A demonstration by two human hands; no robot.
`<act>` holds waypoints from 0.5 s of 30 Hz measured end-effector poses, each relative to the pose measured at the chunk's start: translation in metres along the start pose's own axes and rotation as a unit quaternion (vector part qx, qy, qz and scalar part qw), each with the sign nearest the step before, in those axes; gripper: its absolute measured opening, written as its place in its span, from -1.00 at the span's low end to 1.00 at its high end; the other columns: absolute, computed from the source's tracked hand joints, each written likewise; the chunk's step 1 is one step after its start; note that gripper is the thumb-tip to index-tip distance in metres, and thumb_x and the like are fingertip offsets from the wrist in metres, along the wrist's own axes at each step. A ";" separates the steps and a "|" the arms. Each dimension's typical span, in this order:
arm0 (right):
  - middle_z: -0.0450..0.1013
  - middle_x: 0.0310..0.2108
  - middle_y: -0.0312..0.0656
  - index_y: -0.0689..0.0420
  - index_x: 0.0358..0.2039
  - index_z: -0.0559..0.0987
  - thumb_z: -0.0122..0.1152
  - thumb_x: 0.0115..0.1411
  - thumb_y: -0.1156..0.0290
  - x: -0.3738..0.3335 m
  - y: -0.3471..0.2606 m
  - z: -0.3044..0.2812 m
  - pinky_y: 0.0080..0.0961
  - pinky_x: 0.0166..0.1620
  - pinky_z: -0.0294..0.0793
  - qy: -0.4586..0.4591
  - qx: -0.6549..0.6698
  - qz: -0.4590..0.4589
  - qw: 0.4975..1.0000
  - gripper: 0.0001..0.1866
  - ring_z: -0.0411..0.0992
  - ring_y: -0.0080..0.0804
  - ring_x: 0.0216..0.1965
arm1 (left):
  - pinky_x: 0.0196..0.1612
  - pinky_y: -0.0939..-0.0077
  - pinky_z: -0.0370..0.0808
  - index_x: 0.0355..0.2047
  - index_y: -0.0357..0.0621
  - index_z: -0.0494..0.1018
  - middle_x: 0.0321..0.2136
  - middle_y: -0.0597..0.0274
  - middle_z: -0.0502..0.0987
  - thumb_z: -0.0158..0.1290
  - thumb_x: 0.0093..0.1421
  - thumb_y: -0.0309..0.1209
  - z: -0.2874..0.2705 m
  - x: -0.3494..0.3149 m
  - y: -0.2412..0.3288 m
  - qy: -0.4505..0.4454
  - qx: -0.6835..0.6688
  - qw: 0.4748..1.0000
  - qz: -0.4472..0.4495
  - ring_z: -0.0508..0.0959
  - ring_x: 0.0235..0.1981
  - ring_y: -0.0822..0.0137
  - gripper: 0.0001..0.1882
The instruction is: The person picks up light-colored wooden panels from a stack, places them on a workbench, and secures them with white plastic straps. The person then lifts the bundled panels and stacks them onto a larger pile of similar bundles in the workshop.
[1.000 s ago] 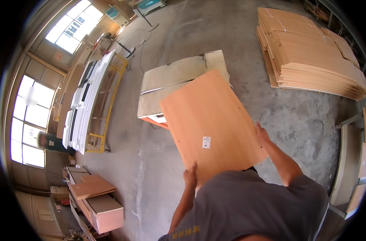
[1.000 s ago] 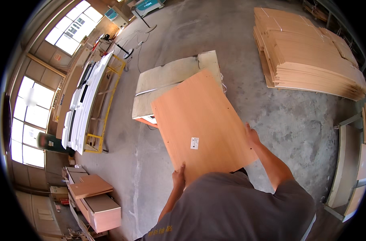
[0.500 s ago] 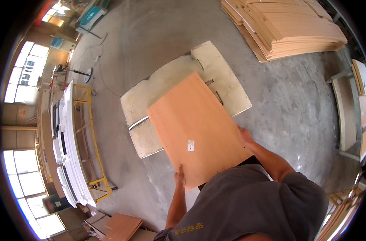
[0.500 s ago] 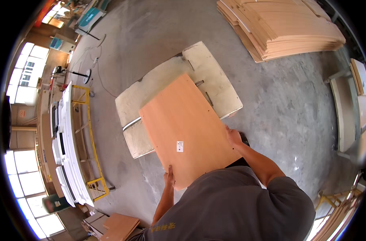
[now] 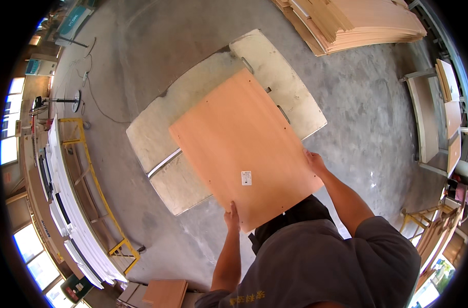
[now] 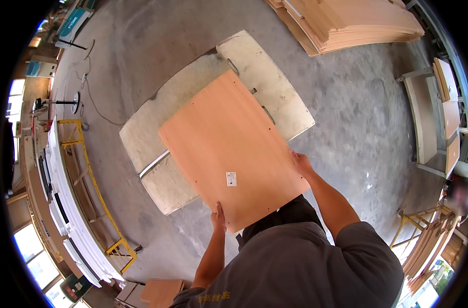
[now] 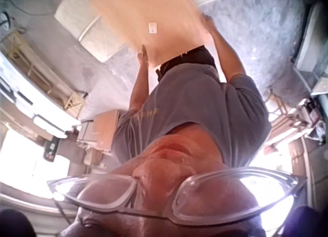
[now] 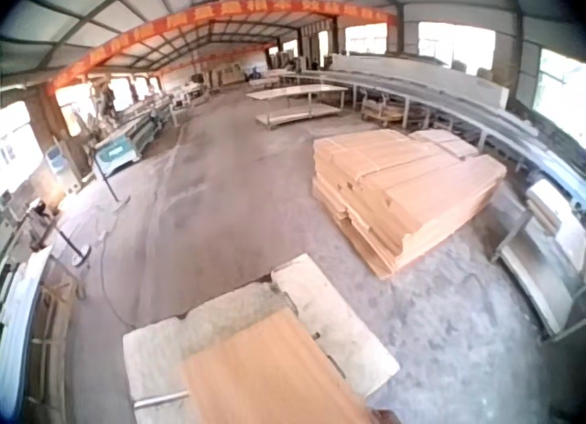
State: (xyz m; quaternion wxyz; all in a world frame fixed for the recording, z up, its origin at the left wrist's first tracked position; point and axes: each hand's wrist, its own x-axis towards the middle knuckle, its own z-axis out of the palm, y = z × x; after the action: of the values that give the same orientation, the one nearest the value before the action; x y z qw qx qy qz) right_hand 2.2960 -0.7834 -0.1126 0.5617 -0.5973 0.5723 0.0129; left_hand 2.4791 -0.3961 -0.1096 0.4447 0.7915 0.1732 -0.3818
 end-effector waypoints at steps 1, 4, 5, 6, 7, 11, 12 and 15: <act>0.52 -0.54 -0.13 0.21 -0.31 0.63 -0.07 0.22 -0.29 0.009 -0.005 -0.003 -0.37 -0.42 0.45 -0.012 -0.042 0.030 0.999 -0.29 0.50 -0.38 -0.49 | -0.21 0.45 0.48 -0.01 -0.41 0.42 -0.21 0.10 0.58 0.02 0.26 0.03 0.004 0.004 0.005 -0.004 -0.029 1.000 -0.004 0.56 -0.23 0.34 -0.36; 0.52 -0.55 -0.06 0.20 -0.31 0.63 -0.11 0.20 -0.33 0.008 -0.006 0.000 -0.31 -0.45 0.46 0.003 -0.096 0.063 0.993 -0.25 0.52 -0.29 -0.49 | -0.19 0.46 0.47 -0.03 -0.42 0.44 -0.21 0.09 0.58 -0.02 0.28 0.02 0.007 -0.002 0.013 -0.004 -0.046 0.999 -0.009 0.55 -0.21 0.34 -0.38; 0.51 -0.56 -0.04 0.19 -0.31 0.63 -0.12 0.19 -0.35 0.008 -0.006 0.002 -0.29 -0.47 0.46 0.018 -0.100 0.062 0.993 -0.24 0.53 -0.26 -0.50 | -0.19 0.46 0.47 -0.04 -0.42 0.44 -0.20 0.09 0.58 -0.03 0.29 0.02 0.008 -0.002 0.017 -0.002 -0.040 0.999 -0.007 0.55 -0.20 0.35 -0.38; 0.51 -0.57 -0.02 0.19 -0.31 0.63 -0.12 0.20 -0.34 0.009 -0.006 0.000 -0.27 -0.47 0.46 0.012 -0.097 0.054 0.994 -0.25 0.53 -0.22 -0.50 | -0.22 0.46 0.47 -0.09 -0.42 0.47 -0.25 0.10 0.58 -0.03 0.29 0.04 0.009 -0.002 0.021 0.004 -0.017 1.000 0.008 0.55 -0.24 0.35 -0.38; 0.50 -0.58 -0.01 0.19 -0.31 0.63 -0.12 0.20 -0.34 0.006 -0.006 -0.002 -0.25 -0.47 0.46 0.005 -0.095 0.049 0.994 -0.25 0.53 -0.19 -0.51 | -0.25 0.45 0.47 -0.13 -0.42 0.49 -0.30 0.11 0.59 -0.04 0.28 0.06 0.008 -0.002 0.016 0.011 0.007 1.000 0.021 0.55 -0.28 0.35 -0.37; 0.48 -0.61 0.01 0.19 -0.30 0.63 -0.12 0.22 -0.30 -0.005 -0.003 0.002 -0.20 -0.49 0.44 0.047 -0.079 0.010 0.996 -0.27 0.52 -0.13 -0.55 | -0.40 0.42 0.46 -0.31 -0.41 0.54 -0.54 0.17 0.55 -0.03 0.26 0.10 -0.004 0.011 0.005 0.007 0.106 0.994 -0.002 0.49 -0.48 0.40 -0.36; 0.48 -0.61 0.01 0.19 -0.29 0.63 -0.12 0.23 -0.29 -0.009 -0.001 0.001 -0.20 -0.48 0.44 0.036 -0.078 0.025 0.996 -0.28 0.51 -0.14 -0.56 | -0.43 0.41 0.45 -0.35 -0.41 0.54 -0.59 0.19 0.52 -0.02 0.25 0.10 -0.006 0.011 0.000 0.009 0.106 0.994 0.008 0.47 -0.52 0.40 -0.35; 0.47 -0.62 0.00 0.20 -0.25 0.62 -0.13 0.25 -0.26 -0.019 -0.005 -0.003 -0.21 -0.47 0.44 0.010 -0.086 0.051 0.995 -0.30 0.49 -0.16 -0.57 | -0.46 0.38 0.44 -0.38 -0.40 0.54 -0.64 0.19 0.49 -0.01 0.24 0.10 -0.007 0.008 0.000 0.010 0.119 0.993 0.009 0.45 -0.57 0.39 -0.36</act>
State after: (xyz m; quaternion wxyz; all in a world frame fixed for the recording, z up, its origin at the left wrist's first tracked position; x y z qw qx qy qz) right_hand 2.2912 -0.7738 -0.0957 0.5013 -0.6130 0.6048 0.0846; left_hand 2.4875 -0.3912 -0.1138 0.3493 0.8439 0.1238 -0.3879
